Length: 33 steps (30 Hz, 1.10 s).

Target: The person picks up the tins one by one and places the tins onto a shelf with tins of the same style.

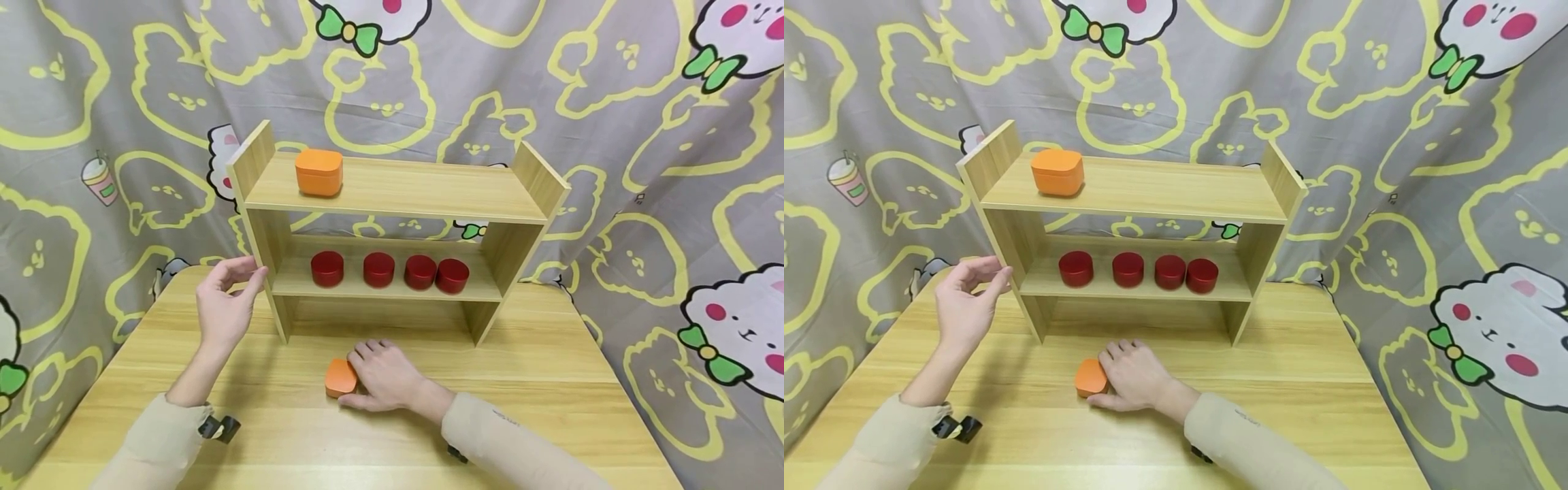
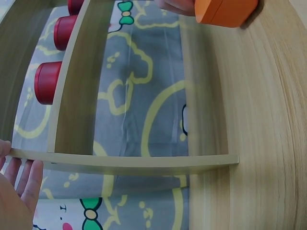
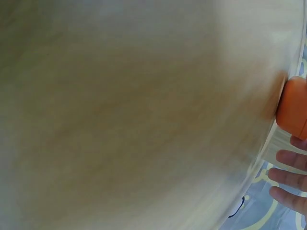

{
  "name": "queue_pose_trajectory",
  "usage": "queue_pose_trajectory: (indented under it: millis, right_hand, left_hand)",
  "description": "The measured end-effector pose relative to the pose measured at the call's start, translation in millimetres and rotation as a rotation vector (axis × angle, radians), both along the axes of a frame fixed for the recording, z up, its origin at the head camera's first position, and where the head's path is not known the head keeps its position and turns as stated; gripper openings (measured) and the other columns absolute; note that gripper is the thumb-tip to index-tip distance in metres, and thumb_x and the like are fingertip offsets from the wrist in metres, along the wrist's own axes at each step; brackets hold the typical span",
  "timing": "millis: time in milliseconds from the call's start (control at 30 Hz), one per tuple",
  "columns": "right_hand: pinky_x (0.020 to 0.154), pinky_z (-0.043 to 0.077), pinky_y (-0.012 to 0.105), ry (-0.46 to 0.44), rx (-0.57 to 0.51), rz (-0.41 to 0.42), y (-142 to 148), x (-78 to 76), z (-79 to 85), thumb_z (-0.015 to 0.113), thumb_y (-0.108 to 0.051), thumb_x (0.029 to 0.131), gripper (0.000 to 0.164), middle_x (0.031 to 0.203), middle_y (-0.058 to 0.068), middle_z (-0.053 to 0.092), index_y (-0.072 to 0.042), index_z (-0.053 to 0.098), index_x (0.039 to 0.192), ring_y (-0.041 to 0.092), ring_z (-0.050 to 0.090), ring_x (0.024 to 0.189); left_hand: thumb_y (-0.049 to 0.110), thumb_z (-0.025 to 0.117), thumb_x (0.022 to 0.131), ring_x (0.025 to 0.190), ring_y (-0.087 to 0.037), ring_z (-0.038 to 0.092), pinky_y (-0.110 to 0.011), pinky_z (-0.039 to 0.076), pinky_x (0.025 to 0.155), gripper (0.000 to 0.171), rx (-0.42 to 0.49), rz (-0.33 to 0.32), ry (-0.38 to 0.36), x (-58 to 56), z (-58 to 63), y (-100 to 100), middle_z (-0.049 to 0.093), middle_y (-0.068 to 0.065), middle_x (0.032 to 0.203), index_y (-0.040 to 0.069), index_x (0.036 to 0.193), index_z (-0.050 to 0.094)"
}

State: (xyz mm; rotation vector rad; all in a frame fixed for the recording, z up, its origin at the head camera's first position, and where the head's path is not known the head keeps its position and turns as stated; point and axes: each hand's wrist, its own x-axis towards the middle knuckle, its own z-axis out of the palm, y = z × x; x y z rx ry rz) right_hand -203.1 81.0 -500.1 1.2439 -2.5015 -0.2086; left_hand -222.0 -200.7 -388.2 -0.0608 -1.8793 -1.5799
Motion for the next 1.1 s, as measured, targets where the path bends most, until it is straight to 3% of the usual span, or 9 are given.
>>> queue_pose_trajectory:
  millis: [600,900,1100]
  right_hand:
    - [0.086,0.065,0.032,0.062,0.016,0.024,13,9.6,15.7,0.046,-0.086,0.092,0.071,0.11,-0.005,0.074,-0.02,0.067,0.11,0.016,0.073,0.102]
    - [0.082,0.06,0.029,0.05,-0.084,0.06,26,18.1,48.8,0.058,-0.083,0.088,0.065,0.103,-0.008,0.069,-0.022,0.065,0.108,0.013,0.068,0.096]
    - [0.08,0.058,0.029,0.113,-0.161,0.123,34,19.7,75.8,0.066,-0.081,0.082,0.065,0.101,-0.008,0.067,-0.021,0.066,0.106,0.014,0.066,0.094]
  left_hand:
    - [0.002,0.079,0.093,0.078,0.01,0.069,-0.005,0.056,0.062,0.02,-0.012,0.012,0.003,0.9,0.0,0,0.07,0.026,0.09,-0.006,0.11,0.073]
    - [0.003,0.079,0.093,0.078,0.01,0.069,-0.005,0.057,0.063,0.019,-0.015,0.01,0.002,1.3,0.0,0,0.07,0.026,0.089,-0.005,0.11,0.073]
    - [0.003,0.078,0.093,0.078,0.009,0.069,-0.006,0.058,0.063,0.02,-0.009,0.003,0.003,1.9,-0.1,1,0.07,0.025,0.09,-0.005,0.11,0.073]
